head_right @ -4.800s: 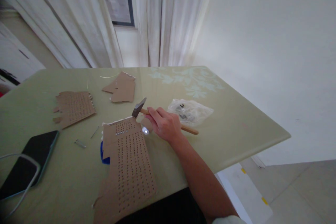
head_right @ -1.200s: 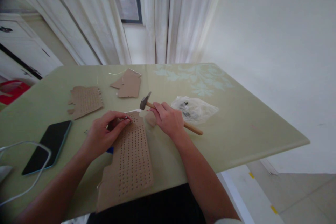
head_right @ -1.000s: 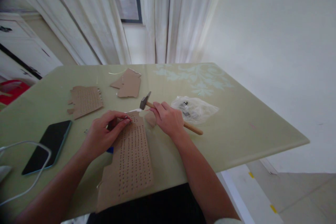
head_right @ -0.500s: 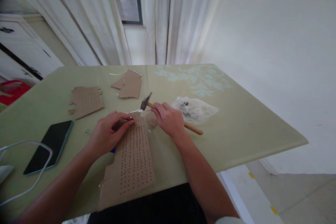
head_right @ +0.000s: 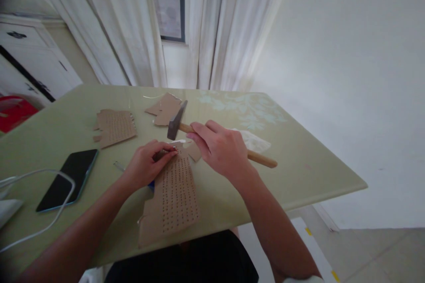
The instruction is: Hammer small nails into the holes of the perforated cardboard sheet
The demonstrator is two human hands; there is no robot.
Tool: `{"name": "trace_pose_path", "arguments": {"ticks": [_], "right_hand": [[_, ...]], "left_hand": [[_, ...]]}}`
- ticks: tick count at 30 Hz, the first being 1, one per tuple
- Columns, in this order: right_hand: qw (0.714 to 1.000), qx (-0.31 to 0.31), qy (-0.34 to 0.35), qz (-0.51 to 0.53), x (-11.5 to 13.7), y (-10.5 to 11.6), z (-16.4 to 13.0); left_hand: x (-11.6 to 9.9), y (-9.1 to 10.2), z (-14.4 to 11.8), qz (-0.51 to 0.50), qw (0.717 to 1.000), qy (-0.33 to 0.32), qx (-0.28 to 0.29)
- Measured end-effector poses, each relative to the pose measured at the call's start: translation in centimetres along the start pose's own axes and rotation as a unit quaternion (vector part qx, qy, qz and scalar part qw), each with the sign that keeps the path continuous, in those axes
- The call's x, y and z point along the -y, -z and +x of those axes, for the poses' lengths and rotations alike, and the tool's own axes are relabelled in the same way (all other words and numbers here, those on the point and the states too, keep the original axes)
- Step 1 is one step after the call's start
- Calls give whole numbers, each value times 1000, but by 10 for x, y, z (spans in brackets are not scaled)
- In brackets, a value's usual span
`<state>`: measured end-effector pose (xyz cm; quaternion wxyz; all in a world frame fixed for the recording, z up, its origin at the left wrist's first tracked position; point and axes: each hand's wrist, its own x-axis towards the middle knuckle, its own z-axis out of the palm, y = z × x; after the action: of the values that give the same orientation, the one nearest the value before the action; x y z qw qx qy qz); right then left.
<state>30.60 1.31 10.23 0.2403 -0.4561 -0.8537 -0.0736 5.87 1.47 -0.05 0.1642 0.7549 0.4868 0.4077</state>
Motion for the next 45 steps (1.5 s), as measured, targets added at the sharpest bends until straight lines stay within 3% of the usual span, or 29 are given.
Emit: {"name": "trace_pose_path", "arguments": {"ticks": [4,10,15,21,26,32,37,42,45], "right_hand": [[994,80,17,-72,5,2,3],[999,-23,-12,-29,1,1,3],[994,79,11,-70,9,-7,-2],[997,18,-16,-79,8,-10,-3],[991,94,13,-97,11,-14,-7],[997,19,-21,-74,6,-21,-10],[996,69,21,-47,3,-33,-16],[1000,1,-4,-7,-5,-38,-18],[999,18,19,-29,-5,-39,-17]], "left_hand": [[0,-1,0,-2,1000,-4,11],[0,-1,-1,-5,1000,0,15],[-2,1,0,-8,999,-23,23],[-2,0,-1,-49,999,-12,19],[-1,-1,-1,-42,999,-20,20],[1,-1,-2,-41,999,-13,14],[-2,-1,-4,-27,999,23,23],[-4,-1,-5,-12,999,35,13],[-3,-1,-5,-10,1000,27,11]]}}
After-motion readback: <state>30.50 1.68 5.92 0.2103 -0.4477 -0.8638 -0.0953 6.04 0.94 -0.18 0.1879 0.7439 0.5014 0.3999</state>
